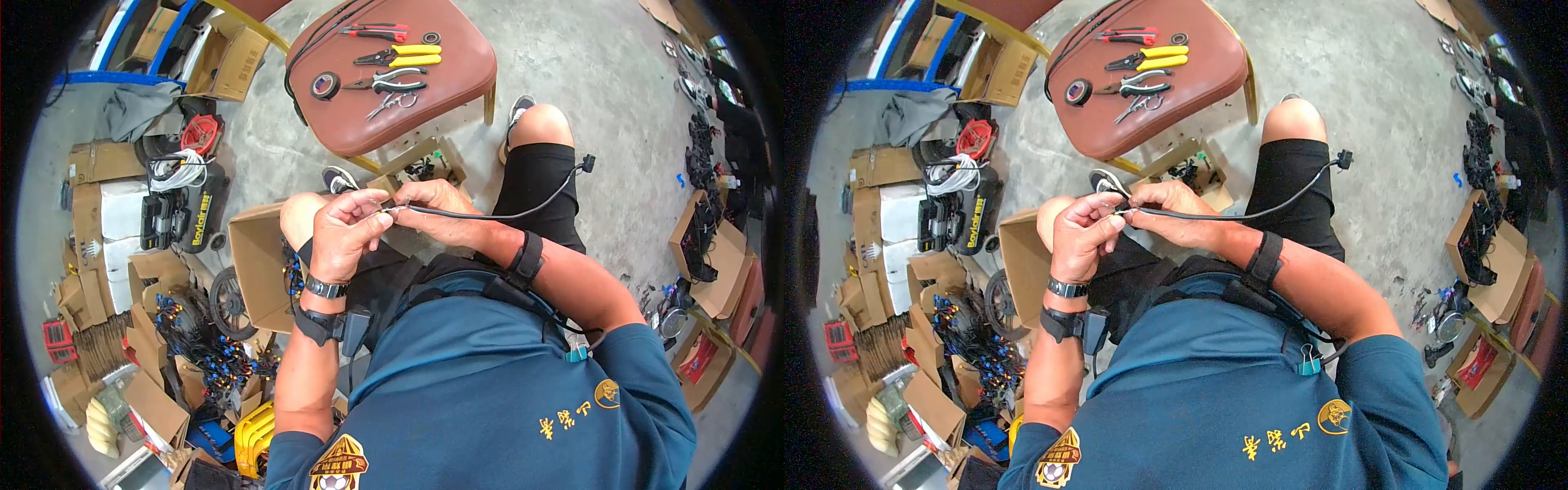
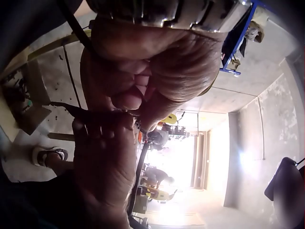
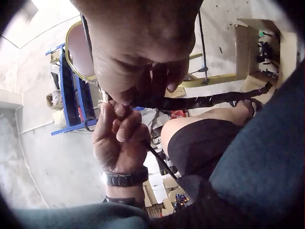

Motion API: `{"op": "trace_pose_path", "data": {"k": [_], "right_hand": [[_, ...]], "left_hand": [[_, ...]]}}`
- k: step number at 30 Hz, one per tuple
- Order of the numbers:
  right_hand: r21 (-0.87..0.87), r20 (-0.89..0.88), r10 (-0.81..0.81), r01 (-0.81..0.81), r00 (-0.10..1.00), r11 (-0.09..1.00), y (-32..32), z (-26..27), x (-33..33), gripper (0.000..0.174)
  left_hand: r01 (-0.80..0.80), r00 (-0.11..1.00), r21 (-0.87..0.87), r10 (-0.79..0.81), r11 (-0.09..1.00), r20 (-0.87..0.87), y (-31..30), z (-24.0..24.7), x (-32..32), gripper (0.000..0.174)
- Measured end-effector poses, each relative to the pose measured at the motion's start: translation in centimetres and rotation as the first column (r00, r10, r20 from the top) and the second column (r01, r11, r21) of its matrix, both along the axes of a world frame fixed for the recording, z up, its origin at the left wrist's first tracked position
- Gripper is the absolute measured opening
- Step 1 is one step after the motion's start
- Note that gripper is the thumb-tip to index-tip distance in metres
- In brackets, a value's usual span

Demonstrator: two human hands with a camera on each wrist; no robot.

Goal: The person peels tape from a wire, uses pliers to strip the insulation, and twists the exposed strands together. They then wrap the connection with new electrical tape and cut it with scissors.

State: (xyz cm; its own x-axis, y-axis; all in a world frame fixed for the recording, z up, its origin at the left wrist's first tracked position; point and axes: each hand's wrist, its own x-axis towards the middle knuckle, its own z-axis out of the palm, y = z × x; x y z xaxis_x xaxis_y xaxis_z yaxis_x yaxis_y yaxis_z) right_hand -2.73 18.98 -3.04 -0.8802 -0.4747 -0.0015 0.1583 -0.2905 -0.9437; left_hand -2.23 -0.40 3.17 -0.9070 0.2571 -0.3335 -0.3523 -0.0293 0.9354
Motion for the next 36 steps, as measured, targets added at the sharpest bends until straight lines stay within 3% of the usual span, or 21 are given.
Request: {"op": "trace_pose_path", "data": {"k": [3,9,15,18,21,27,36], "right_hand": [[0.054,0.095,0.003,-0.008,0.995,0.998,0.3,0.3,-0.1,0.012],[-0.012,0.029,0.035,-0.035,0.999,0.999,0.4,0.1,0.0,0.015],[-0.09,0.242,0.045,-0.024,0.969,0.996,0.4,-0.7,-0.4,0.015],[-0.063,0.213,0.097,-0.086,0.972,0.994,0.6,-0.6,-0.3,0.014],[-0.199,0.155,0.14,-0.108,0.978,0.974,0.2,-1.5,-0.2,0.014],[-0.003,-0.089,0.096,-0.097,0.991,0.995,0.4,-1.0,-0.1,0.016],[0.154,-0.172,0.035,-0.008,0.984,0.988,1.1,0.0,0.2,0.015]], "left_hand": [[-0.006,1.0,-0.008,0.006,1.0,-0.026,-0.1,0.0,0.1,0.033],[-0.007,0.999,-0.041,0.005,0.999,-0.041,0.2,0.1,0.3,0.037],[0.007,0.999,-0.068,-0.009,0.998,-0.031,0.2,0.2,0.3,0.039],[0.005,0.999,-0.055,-0.006,0.999,-0.032,0.4,0.3,0.4,0.039],[0.011,0.999,-0.051,-0.013,0.999,-0.033,0.6,0.5,0.3,0.039],[0.035,0.998,-0.087,-0.038,0.996,-0.041,0.5,0.4,0.4,0.035],[0.021,0.999,-0.063,-0.022,0.998,-0.024,0.5,0.4,0.6,0.024]]}}
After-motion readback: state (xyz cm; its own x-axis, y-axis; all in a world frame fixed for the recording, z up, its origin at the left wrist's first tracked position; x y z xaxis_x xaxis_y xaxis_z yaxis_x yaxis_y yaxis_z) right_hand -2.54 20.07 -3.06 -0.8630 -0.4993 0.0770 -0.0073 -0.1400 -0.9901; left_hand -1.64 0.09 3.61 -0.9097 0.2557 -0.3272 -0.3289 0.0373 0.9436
